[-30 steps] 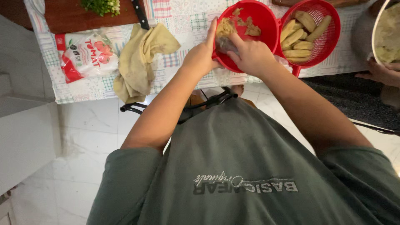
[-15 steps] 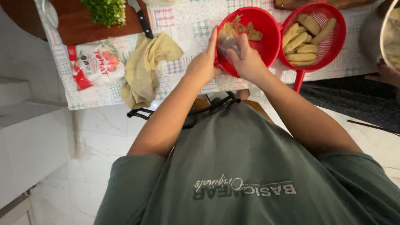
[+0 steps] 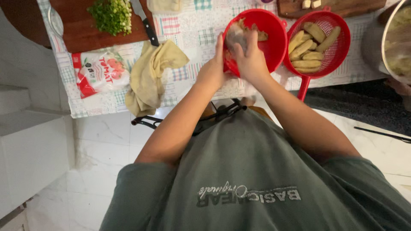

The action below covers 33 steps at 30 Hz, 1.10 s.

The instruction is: The person mashes boiled plantains in a red bowl using a plastic bag as a tool. They repeatedly press and crush the plantains to break them down into a paste.

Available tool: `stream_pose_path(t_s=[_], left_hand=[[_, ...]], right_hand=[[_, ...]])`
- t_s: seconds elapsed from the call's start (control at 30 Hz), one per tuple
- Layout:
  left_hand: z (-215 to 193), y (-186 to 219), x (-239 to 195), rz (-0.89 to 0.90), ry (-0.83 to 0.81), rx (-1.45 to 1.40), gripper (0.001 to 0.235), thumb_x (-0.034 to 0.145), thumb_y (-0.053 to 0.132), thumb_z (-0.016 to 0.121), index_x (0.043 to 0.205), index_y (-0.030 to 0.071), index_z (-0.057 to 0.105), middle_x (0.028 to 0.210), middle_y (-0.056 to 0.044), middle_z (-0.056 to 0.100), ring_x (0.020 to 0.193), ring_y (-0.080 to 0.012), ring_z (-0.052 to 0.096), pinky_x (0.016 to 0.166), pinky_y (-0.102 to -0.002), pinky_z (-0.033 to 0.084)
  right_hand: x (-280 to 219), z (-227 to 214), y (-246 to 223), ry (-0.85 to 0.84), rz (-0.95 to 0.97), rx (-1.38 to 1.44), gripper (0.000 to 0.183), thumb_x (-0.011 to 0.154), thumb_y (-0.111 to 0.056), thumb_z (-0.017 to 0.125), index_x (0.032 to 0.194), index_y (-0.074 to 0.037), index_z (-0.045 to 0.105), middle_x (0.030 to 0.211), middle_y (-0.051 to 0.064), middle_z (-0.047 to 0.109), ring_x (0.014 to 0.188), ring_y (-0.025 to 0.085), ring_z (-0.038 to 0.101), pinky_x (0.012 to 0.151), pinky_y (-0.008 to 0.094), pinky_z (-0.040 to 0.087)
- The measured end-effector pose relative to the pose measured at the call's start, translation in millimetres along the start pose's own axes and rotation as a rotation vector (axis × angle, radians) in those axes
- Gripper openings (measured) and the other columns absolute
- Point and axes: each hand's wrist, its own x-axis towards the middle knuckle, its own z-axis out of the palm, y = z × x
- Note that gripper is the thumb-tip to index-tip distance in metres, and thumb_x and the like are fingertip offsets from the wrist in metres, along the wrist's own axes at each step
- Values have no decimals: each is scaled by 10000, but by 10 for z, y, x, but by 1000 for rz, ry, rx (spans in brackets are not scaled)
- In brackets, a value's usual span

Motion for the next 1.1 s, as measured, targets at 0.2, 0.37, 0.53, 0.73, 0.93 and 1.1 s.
stream_pose_path(t_s=[0.2, 0.37, 0.53, 0.73, 0.93, 1.1], left_hand=[[11, 78, 19, -27, 60, -30, 1405, 752, 346, 924, 1567, 180, -208, 987, -251, 746, 852, -453, 722, 688, -527, 554], [32, 45, -35, -33, 66, -53, 1397, 727, 298, 916, 1583, 193, -182, 982, -246, 754, 872, -449, 727, 722, -521, 560], [67, -7, 48, 46, 73, -47, 1371, 753, 248, 893, 1561, 119, -206, 1032, -278, 724, 873, -470, 716, 703, -534, 555], [101, -55, 11, 20, 22, -19, 1330, 816, 261, 869, 1581, 96, -206, 997, -295, 728, 869, -479, 713, 715, -535, 555], [61, 14, -71, -27, 22, -78, 1305, 810, 268, 861, 1596, 129, -172, 954, -286, 739, 867, -472, 718, 710, -542, 548], [76, -50, -34, -3, 24, -37, 1275, 798, 235, 848, 1591, 110, -143, 988, -279, 734, 889, -474, 713, 732, -533, 557]], right_hand=[[298, -236, -131, -83, 6, -166, 388, 1056, -279, 631, 1299, -63, 420, 1153, 323, 686, 1043, 538, 670, 845, 569, 551], [431, -524, -15, -60, 6, -225, 396, 1080, -292, 620, 1331, -62, 418, 1164, 307, 702, 1099, 521, 659, 895, 560, 531], [594, -396, 49, -79, -230, -160, 394, 1082, -274, 647, 1299, -52, 403, 1209, 326, 686, 1137, 517, 656, 892, 526, 562], [456, -527, -80, -382, 22, -220, 406, 1047, -314, 607, 1303, -72, 406, 1176, 299, 680, 1030, 442, 717, 828, 491, 570], [306, -561, -181, -224, -74, -158, 332, 1103, -295, 592, 1321, -86, 454, 1173, 295, 709, 1079, 415, 729, 870, 477, 570], [156, -267, -121, -153, -95, -192, 385, 1071, -266, 610, 1336, -69, 412, 1110, 331, 689, 1038, 519, 675, 835, 549, 552]])
